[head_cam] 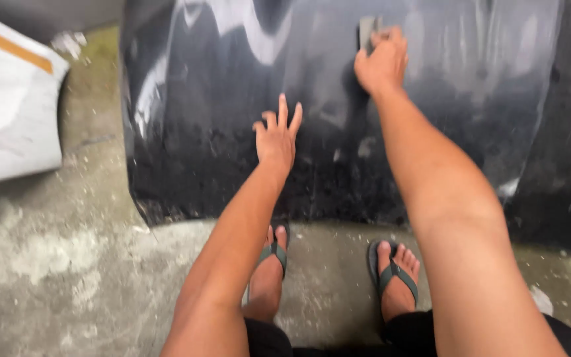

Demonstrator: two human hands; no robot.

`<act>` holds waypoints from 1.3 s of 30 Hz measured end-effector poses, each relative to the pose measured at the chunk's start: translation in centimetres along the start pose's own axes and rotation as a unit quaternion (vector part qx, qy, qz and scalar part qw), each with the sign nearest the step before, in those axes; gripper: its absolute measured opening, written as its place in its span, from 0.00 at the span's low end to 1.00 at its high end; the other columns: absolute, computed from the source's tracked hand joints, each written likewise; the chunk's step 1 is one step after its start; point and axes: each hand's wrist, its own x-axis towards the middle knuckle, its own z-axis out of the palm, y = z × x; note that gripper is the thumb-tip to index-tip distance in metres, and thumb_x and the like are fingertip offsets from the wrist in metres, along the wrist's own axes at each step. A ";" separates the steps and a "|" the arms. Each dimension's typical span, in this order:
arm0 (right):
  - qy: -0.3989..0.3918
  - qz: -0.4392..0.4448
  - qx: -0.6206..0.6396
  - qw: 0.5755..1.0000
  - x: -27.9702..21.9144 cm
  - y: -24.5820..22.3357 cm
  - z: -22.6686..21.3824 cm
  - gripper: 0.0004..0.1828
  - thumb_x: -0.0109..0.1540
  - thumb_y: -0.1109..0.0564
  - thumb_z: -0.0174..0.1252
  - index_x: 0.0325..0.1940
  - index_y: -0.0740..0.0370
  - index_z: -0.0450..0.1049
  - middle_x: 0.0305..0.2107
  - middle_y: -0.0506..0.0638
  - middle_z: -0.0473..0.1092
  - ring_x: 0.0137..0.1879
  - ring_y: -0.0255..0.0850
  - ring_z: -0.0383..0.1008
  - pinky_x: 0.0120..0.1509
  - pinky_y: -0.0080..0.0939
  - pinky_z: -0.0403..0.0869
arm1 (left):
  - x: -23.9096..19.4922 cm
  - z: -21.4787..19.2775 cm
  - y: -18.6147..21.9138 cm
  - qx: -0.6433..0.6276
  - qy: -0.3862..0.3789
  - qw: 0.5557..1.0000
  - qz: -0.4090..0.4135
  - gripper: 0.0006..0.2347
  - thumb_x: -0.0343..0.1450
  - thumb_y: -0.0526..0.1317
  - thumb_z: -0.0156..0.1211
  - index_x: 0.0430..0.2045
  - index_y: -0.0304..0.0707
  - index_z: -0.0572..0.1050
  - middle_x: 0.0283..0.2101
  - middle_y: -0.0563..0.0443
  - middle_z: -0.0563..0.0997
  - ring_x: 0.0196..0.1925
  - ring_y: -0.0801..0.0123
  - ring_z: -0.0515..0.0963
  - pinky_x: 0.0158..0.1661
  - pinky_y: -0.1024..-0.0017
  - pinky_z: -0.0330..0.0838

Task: Hand sanding a black car hood to prepare it for painting or polishing.

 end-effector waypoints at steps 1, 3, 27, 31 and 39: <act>0.003 0.002 -0.004 1.000 -0.5 -0.9 0.0 0.23 0.61 0.48 0.58 0.55 0.64 0.80 0.51 0.57 0.64 0.56 0.59 0.67 0.65 0.59 0.66 | -0.1 -0.3 -0.5 -0.001 0.003 1.000 0.004 0.35 0.78 0.44 0.46 0.76 0.52 0.29 0.79 0.38 0.30 0.70 0.40 0.58 0.53 0.53 0.68; -0.033 0.037 0.045 0.998 -2.2 -2.6 0.5 0.23 0.58 0.46 0.60 0.54 0.58 0.81 0.52 0.47 0.66 0.59 0.51 0.65 0.64 0.53 0.64 | -0.7 -0.4 -1.3 0.000 -0.023 1.000 0.002 0.39 0.78 0.43 0.50 0.76 0.49 0.27 0.78 0.37 0.29 0.71 0.41 0.58 0.55 0.54 0.69; -0.204 0.126 -0.013 0.971 -13.6 -18.3 -11.3 0.16 0.66 0.49 0.47 0.32 0.59 0.75 0.54 0.48 0.63 0.59 0.48 0.61 0.64 0.48 0.63 | -4.2 -5.0 -1.2 -0.028 0.106 0.993 -0.054 0.44 0.74 0.46 0.59 0.76 0.49 0.28 0.77 0.39 0.26 0.70 0.42 0.60 0.51 0.55 0.72; -0.215 0.125 -0.051 0.967 -12.6 -16.4 -9.7 0.24 0.63 0.47 0.48 0.53 0.66 0.77 0.62 0.53 0.60 0.69 0.54 0.57 0.72 0.57 0.59 | -4.5 -4.6 -1.2 -0.036 0.092 0.994 -0.053 0.42 0.75 0.43 0.56 0.76 0.52 0.28 0.77 0.38 0.27 0.70 0.39 0.59 0.51 0.51 0.70; -0.192 -0.069 -0.155 0.967 -5.9 -8.6 -8.6 0.22 0.58 0.49 0.55 0.50 0.65 0.77 0.56 0.56 0.60 0.59 0.61 0.58 0.63 0.63 0.63 | -4.1 -5.8 -2.5 -0.046 0.037 0.997 -0.055 0.40 0.77 0.45 0.52 0.76 0.51 0.26 0.78 0.39 0.28 0.71 0.41 0.58 0.53 0.53 0.70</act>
